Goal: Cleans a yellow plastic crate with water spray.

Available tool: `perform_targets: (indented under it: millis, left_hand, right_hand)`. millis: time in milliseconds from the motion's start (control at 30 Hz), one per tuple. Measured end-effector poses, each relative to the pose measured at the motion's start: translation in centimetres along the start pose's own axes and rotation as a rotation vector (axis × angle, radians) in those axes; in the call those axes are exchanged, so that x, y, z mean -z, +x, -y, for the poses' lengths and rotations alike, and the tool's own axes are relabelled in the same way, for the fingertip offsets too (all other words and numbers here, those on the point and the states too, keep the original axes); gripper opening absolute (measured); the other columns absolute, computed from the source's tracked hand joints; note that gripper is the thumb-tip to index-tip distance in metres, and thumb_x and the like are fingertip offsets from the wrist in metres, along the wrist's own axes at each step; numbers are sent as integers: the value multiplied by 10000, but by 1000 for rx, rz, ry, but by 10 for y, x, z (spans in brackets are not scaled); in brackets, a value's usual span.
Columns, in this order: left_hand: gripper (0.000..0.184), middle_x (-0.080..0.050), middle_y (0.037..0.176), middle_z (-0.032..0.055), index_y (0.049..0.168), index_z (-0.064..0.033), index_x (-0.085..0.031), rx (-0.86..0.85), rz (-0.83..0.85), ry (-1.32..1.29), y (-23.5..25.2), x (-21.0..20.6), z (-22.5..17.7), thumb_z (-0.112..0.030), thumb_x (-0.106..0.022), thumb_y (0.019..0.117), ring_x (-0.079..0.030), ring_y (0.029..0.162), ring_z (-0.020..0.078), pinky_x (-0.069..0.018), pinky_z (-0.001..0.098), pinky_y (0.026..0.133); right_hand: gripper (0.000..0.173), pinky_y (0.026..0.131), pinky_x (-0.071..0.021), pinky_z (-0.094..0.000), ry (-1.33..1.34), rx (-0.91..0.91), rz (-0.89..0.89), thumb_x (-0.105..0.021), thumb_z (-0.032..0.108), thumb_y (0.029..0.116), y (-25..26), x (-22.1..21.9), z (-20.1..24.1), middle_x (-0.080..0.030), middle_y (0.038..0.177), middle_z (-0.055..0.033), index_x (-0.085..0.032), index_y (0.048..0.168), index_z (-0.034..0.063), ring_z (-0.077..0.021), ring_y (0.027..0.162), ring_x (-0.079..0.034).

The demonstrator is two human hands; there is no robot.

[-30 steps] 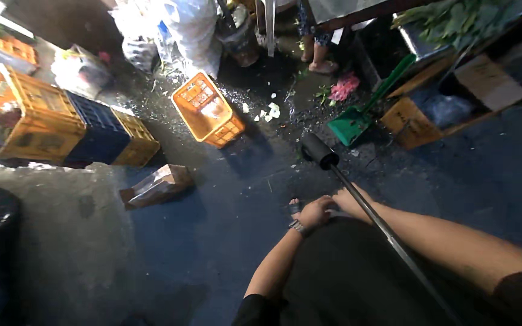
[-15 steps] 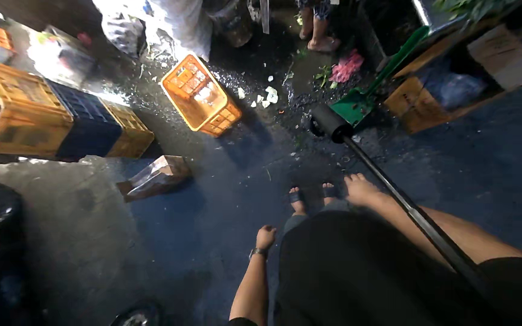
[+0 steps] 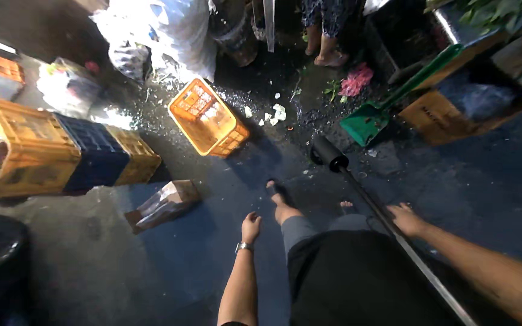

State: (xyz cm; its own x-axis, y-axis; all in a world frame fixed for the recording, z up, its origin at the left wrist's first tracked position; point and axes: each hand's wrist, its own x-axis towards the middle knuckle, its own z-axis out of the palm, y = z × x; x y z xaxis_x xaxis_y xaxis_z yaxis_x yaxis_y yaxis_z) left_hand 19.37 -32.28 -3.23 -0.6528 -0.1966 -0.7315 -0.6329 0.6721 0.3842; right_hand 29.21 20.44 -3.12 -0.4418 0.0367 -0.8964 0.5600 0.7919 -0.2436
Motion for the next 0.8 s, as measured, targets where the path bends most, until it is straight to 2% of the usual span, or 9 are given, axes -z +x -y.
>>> perform_targets:
  millis: [67, 133, 233, 333, 467, 533, 633, 733, 800]
  left_hand:
    - [475, -646, 1351, 183, 1454, -12, -515, -30, 9, 91, 63, 41, -27, -211, -603, 1032, -639, 1237, 291, -493, 481, 1074]
    - [500, -649, 1339, 187, 1471, -18, -495, -43, 14, 157, 129, 83, -51, -226, -602, 1028, -644, 1220, 309, -501, 502, 1055]
    - [546, -644, 1336, 206, 1485, -8, -469, -78, -25, 198, 236, 137, -94, -237, -621, 1013, -636, 1227, 333, -496, 521, 1057]
    - [595, -608, 1373, 229, 1490, 4, -457, -110, -66, 253, 334, 175, -123, -269, -641, 994, -592, 1285, 357, -463, 534, 1097]
    - [732, -506, 1475, 277, 1526, 12, -403, -50, -77, 347, 438, 190, -137, -336, -694, 951, -506, 1372, 417, -441, 582, 1110]
    - [792, -476, 1497, 289, 1546, 8, -372, 1, -98, 367, 471, 193, -143, -341, -719, 926, -487, 1381, 440, -447, 621, 1079]
    - [883, -400, 1556, 291, 1581, 1, -301, 19, -94, 422, 518, 194, -140, -337, -752, 902, -421, 1430, 449, -409, 637, 1104]
    - [944, -412, 1552, 285, 1600, -20, -271, -1, 31, 533, 567, 195, -129, -357, -779, 880, -389, 1454, 445, -336, 699, 1124]
    - [888, -490, 1490, 290, 1576, -10, -320, -15, 186, 597, 594, 191, -117, -371, -766, 898, -454, 1407, 448, -356, 682, 1120]
  right_hand:
    - [678, 1230, -253, -593, 160, -104, -123, -694, 339, 980, -2, -4, 19, -371, 1596, -263, -458, 1507, -17, -467, 1531, -219]
    - [651, 1198, -289, -625, 342, -232, -194, -703, 296, 981, -8, -3, 59, -303, 1603, -320, -465, 1496, -26, -500, 1507, -245]
    - [643, 1177, -311, -639, 473, -363, -275, -712, 293, 976, 5, -10, 113, -279, 1608, -330, -477, 1493, -10, -494, 1489, -287]
    - [706, 1175, -340, -621, 442, -393, -316, -760, 291, 935, 27, -27, 160, -238, 1634, -309, -459, 1518, 31, -480, 1498, -285]
    - [773, 1207, -308, -605, 467, -406, -392, -792, 252, 895, 44, -39, 209, -246, 1658, -254, -427, 1555, 84, -465, 1537, -207]
    - [743, 1204, -313, -603, 455, -450, -383, -774, 259, 917, 49, -37, 231, -225, 1665, -253, -431, 1558, 108, -451, 1541, -208]
    - [689, 1209, -311, -580, 462, -503, -373, -759, 230, 935, 55, -27, 257, -231, 1656, -273, -457, 1536, 82, -453, 1535, -227]
    - [681, 1218, -295, -577, 473, -501, -418, -770, 189, 914, 64, -35, 269, -264, 1646, -271, -480, 1513, 44, -451, 1532, -238]
    - [682, 1196, -320, -591, 517, -521, -401, -765, 145, 920, 62, -27, 289, -241, 1649, -282, -462, 1522, 43, -452, 1520, -264]
